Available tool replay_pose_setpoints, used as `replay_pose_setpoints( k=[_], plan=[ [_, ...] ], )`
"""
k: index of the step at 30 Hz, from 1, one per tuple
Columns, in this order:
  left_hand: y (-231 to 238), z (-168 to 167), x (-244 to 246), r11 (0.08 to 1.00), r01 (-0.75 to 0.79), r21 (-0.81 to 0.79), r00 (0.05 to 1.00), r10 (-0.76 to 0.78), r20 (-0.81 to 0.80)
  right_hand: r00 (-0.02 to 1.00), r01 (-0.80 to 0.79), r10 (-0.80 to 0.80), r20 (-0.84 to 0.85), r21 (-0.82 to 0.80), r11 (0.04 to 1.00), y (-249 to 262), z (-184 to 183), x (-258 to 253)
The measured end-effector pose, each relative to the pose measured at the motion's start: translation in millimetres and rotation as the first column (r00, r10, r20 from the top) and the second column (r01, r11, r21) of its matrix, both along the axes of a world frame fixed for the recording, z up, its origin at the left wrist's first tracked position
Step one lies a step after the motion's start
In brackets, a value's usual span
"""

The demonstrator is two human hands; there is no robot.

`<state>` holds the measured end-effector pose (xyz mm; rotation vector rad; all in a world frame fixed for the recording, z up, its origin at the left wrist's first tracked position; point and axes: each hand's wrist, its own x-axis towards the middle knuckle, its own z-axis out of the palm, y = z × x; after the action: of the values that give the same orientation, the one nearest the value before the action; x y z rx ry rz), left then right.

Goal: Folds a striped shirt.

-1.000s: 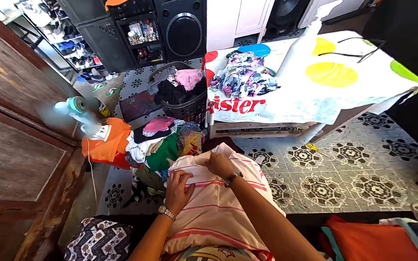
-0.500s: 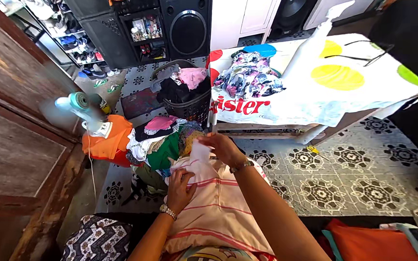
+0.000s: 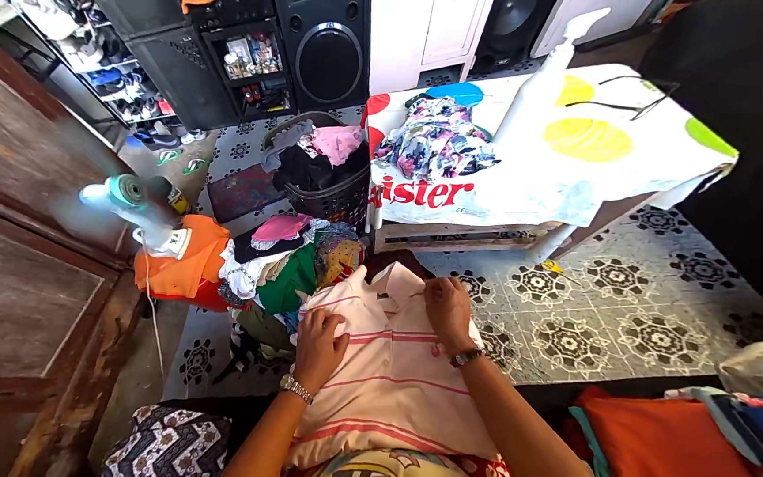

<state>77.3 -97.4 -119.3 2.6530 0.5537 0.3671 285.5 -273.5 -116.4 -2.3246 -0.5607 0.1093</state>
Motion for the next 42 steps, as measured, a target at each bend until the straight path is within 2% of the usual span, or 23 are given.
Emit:
replay_pose_setpoints(
  k=[2,5,9,12,14,16,20,23,24,26,27,28,29,31,32,33,34,36,37,38,39,41,42],
  plan=[
    [-3.4,27.1,18.6,0.999,0.011,-0.041,0.987,-0.017,-0.163,0.999,0.024,-0.023,-0.037,0.044,0.999,-0.2,-1.9,0.2],
    [-8.4,49.8,55.4,0.991,0.082,-0.104,0.975,-0.101,-0.196,0.997,0.016,-0.010,-0.071,0.080,0.997,0.3,-4.4,0.0],
    [-11.6,51.3,104.1,0.991,0.121,-0.051,0.946,-0.131,-0.297,0.999,0.009,-0.006,-0.049,0.064,0.998,-1.1,-7.2,-1.8],
    [7.3,44.2,119.5,1.000,0.021,-0.003,0.920,-0.021,-0.392,0.990,0.053,-0.056,-0.130,-0.026,0.998,-5.3,-1.8,0.2],
    [26.0,42.0,116.6,0.996,-0.083,-0.037,0.899,0.059,-0.434,0.968,0.073,-0.085,-0.237,-0.057,0.996,-9.7,4.5,6.2],
    [43.2,33.9,105.8,0.987,-0.120,-0.111,0.891,0.057,-0.450,0.962,0.079,-0.083,-0.260,-0.026,0.997,-13.2,2.4,11.4],
    [56.5,18.6,82.6,0.971,0.018,-0.238,0.961,-0.083,-0.265,0.993,0.010,0.003,-0.119,0.105,0.994,-11.0,-7.1,11.1],
    [60.6,38.5,72.8,0.933,0.041,-0.356,0.999,-0.044,0.000,0.989,-0.124,0.134,-0.068,0.135,0.983,-16.4,9.4,14.4],
    [64.8,48.6,69.5,0.898,0.052,-0.438,0.995,-0.008,0.101,0.979,-0.180,0.193,-0.071,0.162,0.970,-20.8,19.3,18.0],
    [72.4,77.2,59.7,0.767,0.111,-0.633,0.975,0.039,0.218,0.936,-0.302,0.338,-0.103,0.261,0.917,-32.8,46.4,29.0],
    [76.7,94.5,51.8,0.692,0.166,-0.703,0.974,-0.005,0.225,0.905,-0.353,0.408,-0.123,0.320,0.879,-39.7,65.1,33.8],
    [81.2,112.7,43.6,0.639,0.225,-0.735,0.973,-0.113,0.200,0.872,-0.395,0.470,-0.136,0.370,0.841,-47.0,86.3,37.2],
    [84.9,130.8,37.4,0.640,0.260,-0.723,0.960,-0.251,0.123,0.838,-0.438,0.527,-0.142,0.400,0.805,-54.2,109.4,39.5],
    [89.4,163.8,35.0,0.788,0.302,-0.536,0.871,-0.457,-0.181,0.761,-0.535,0.627,-0.170,0.383,0.753,-66.1,153.0,43.8],
    [90.0,177.5,38.0,0.874,0.314,-0.372,0.826,-0.445,-0.347,0.713,-0.606,0.675,-0.190,0.316,0.730,-68.1,171.0,49.0],
    [92.4,188.8,42.1,0.928,0.306,-0.214,0.802,-0.372,-0.468,0.686,-0.670,0.695,-0.217,0.185,0.719,-67.2,190.1,52.6],
    [98.4,199.1,45.2,0.953,0.295,-0.076,0.813,-0.292,-0.504,0.685,-0.716,0.697,-0.214,-0.015,0.698,-64.1,209.0,55.4],
    [115.9,228.1,48.6,0.954,0.271,0.127,0.907,-0.209,-0.367,0.734,-0.651,0.674,-0.083,-0.369,0.663,-58.1,242.0,58.8],
    [126.0,243.6,49.8,0.953,0.247,0.177,0.956,-0.210,-0.204,0.737,-0.593,0.674,0.051,-0.430,0.681,-59.3,256.0,61.6],
    [131.0,260.8,50.2,0.963,0.201,0.181,0.979,-0.204,-0.002,0.721,-0.555,0.662,0.208,-0.400,0.730,-63.0,272.2,63.2],
    [131.2,277.7,49.9,0.979,0.156,0.134,0.959,-0.182,0.216,0.693,-0.542,0.617,0.373,-0.294,0.787,-67.9,289.3,63.6],
    [127.9,299.3,52.6,0.982,0.175,-0.065,0.807,-0.106,0.581,0.678,-0.508,0.440,0.589,-0.057,0.860,-76.7,317.8,64.3],
    [126.0,305.1,55.2,0.960,0.233,-0.156,0.742,-0.071,0.666,0.683,-0.478,0.370,0.630,0.003,0.879,-79.8,325.8,68.5]
  ],
)
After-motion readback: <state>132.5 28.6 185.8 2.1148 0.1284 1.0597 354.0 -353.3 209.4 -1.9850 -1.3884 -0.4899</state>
